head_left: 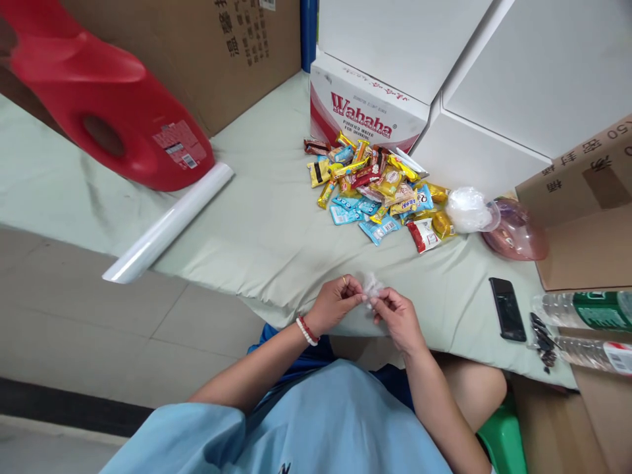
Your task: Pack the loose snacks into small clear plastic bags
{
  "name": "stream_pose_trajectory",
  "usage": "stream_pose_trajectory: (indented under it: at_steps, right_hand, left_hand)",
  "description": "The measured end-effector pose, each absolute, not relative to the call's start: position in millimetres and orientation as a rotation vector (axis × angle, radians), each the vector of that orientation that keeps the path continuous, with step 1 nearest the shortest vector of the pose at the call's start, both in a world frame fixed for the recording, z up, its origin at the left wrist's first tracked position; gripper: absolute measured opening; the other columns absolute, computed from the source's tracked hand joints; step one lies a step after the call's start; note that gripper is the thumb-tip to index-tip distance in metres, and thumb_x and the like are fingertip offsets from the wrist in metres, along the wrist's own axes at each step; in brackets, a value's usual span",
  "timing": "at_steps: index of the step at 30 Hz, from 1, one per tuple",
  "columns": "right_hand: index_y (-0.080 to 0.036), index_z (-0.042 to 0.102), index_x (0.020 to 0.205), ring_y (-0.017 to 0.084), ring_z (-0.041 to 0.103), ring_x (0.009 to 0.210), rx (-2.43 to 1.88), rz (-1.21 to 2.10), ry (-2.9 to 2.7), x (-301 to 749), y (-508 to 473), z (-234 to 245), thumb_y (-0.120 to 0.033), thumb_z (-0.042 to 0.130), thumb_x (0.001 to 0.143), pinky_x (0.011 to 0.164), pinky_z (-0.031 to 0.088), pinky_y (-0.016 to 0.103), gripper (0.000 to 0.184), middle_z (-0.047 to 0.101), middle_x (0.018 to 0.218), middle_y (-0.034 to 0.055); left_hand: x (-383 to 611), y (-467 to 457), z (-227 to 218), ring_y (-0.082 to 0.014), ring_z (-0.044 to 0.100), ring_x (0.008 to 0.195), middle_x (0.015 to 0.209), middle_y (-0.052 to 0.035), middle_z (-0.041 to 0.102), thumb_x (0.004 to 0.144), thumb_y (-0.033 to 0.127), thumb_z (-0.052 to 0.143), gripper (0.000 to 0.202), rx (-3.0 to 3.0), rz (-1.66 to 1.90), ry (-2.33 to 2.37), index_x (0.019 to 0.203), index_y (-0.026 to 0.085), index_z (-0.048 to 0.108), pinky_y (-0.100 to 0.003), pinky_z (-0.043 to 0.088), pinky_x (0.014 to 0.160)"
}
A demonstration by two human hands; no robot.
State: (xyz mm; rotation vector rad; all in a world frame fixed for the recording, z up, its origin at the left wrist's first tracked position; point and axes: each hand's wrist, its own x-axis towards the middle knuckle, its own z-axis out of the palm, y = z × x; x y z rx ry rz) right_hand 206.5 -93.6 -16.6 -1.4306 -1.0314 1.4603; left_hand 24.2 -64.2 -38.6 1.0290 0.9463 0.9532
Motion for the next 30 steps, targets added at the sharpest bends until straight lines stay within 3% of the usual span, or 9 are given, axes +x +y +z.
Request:
stream_pose_trajectory:
  at_steps: [6,10,14,17,20,22,25,28,30]
  right_hand:
    - [-0.021,0.067,0.077,0.008,0.051,0.060,-1.371,1.417,-0.672,238.2,-85.9,-8.4,-0.045,0.092,0.070,0.047,0.044,0.016,0.036,0.055,0.069,-0.0043]
    - [-0.022,0.067,0.082,0.009,0.055,0.067,-1.291,1.443,-0.561,247.0,-88.2,-8.8,-0.040,0.091,0.072,0.053,0.052,0.018,0.031,0.060,0.079,-0.0034]
    - [-0.022,0.068,0.084,0.011,0.059,0.073,-1.239,1.491,-0.575,238.4,-90.5,-8.5,-0.039,0.089,0.075,0.061,0.058,0.022,0.028,0.065,0.087,-0.0015]
    - [-0.020,0.067,0.081,0.010,0.058,0.065,-1.217,1.533,-0.618,232.4,-90.5,-3.9,-0.041,0.087,0.077,0.055,0.056,0.021,0.028,0.063,0.078,-0.0015]
    - [-0.020,0.064,0.078,0.009,0.054,0.056,-1.217,1.566,-0.626,230.6,-88.9,1.8,-0.043,0.086,0.077,0.045,0.048,0.018,0.032,0.057,0.067,-0.0032]
    - [-0.020,0.061,0.077,0.008,0.049,0.051,-1.248,1.563,-0.605,231.2,-87.3,4.3,-0.045,0.087,0.076,0.040,0.041,0.017,0.036,0.054,0.064,-0.0046]
    - [-0.021,0.057,0.076,0.007,0.046,0.048,-1.302,1.497,-0.568,231.0,-86.7,4.5,-0.054,0.087,0.074,0.036,0.034,0.016,0.045,0.054,0.063,-0.0046]
    - [-0.021,0.064,0.086,0.012,0.057,0.062,-1.296,1.473,-0.632,225.0,-89.8,0.0,-0.067,0.082,0.072,0.042,0.043,0.019,0.051,0.064,0.076,0.0007]
    - [-0.021,0.070,0.091,0.015,0.061,0.072,-1.324,1.479,-0.723,218.3,-92.7,-4.4,-0.064,0.087,0.068,0.050,0.051,0.021,0.052,0.068,0.084,0.0025]
  left_hand:
    - [-0.7,-51.3,-37.6,-0.0097,0.051,0.067,0.074,0.0025,0.060,0.069,0.045,0.089,0.040,0.809,1.069,0.935,0.077,0.017,0.062,-0.023,0.041,0.064]
    - [-10.4,-48.6,-38.9,-0.0145,0.062,0.091,0.105,-0.0046,0.067,0.072,0.042,0.087,0.039,0.707,1.084,0.900,0.079,0.018,0.058,-0.026,0.048,0.076]
    - [-2.6,-52.4,-34.6,-0.0238,0.061,0.114,0.128,-0.0092,0.059,0.079,0.050,0.080,0.043,0.890,1.141,1.002,0.106,0.023,0.059,-0.037,0.053,0.086]
    - [7.0,-57.2,-24.5,-0.0290,0.054,0.127,0.136,-0.0133,0.057,0.077,0.050,0.083,0.054,1.454,1.202,1.069,0.121,0.024,0.062,-0.045,0.046,0.102]
    - [17.4,-61.2,-15.3,-0.0297,0.058,0.117,0.122,-0.0125,0.067,0.078,0.050,0.082,0.044,1.884,1.073,0.971,0.112,0.024,0.070,-0.047,0.040,0.105]
    - [24.2,-62.8,-13.8,-0.0260,0.062,0.100,0.099,-0.0095,0.072,0.088,0.044,0.072,0.023,1.938,0.953,0.950,0.097,0.024,0.073,-0.043,0.042,0.096]
    - [31.8,-64.5,-17.3,-0.0193,0.060,0.078,0.078,-0.0049,0.068,0.095,0.035,0.060,0.019,1.749,0.921,1.002,0.086,0.022,0.071,-0.034,0.044,0.079]
    - [35.9,-67.5,-20.4,-0.0164,0.058,0.073,0.077,-0.0031,0.067,0.092,0.033,0.064,0.015,1.578,0.989,1.072,0.084,0.021,0.071,-0.030,0.044,0.072]
    - [37.7,-70.2,-20.5,-0.0153,0.057,0.071,0.074,-0.0021,0.065,0.090,0.033,0.066,0.016,1.531,1.003,1.061,0.081,0.020,0.070,-0.029,0.043,0.071]
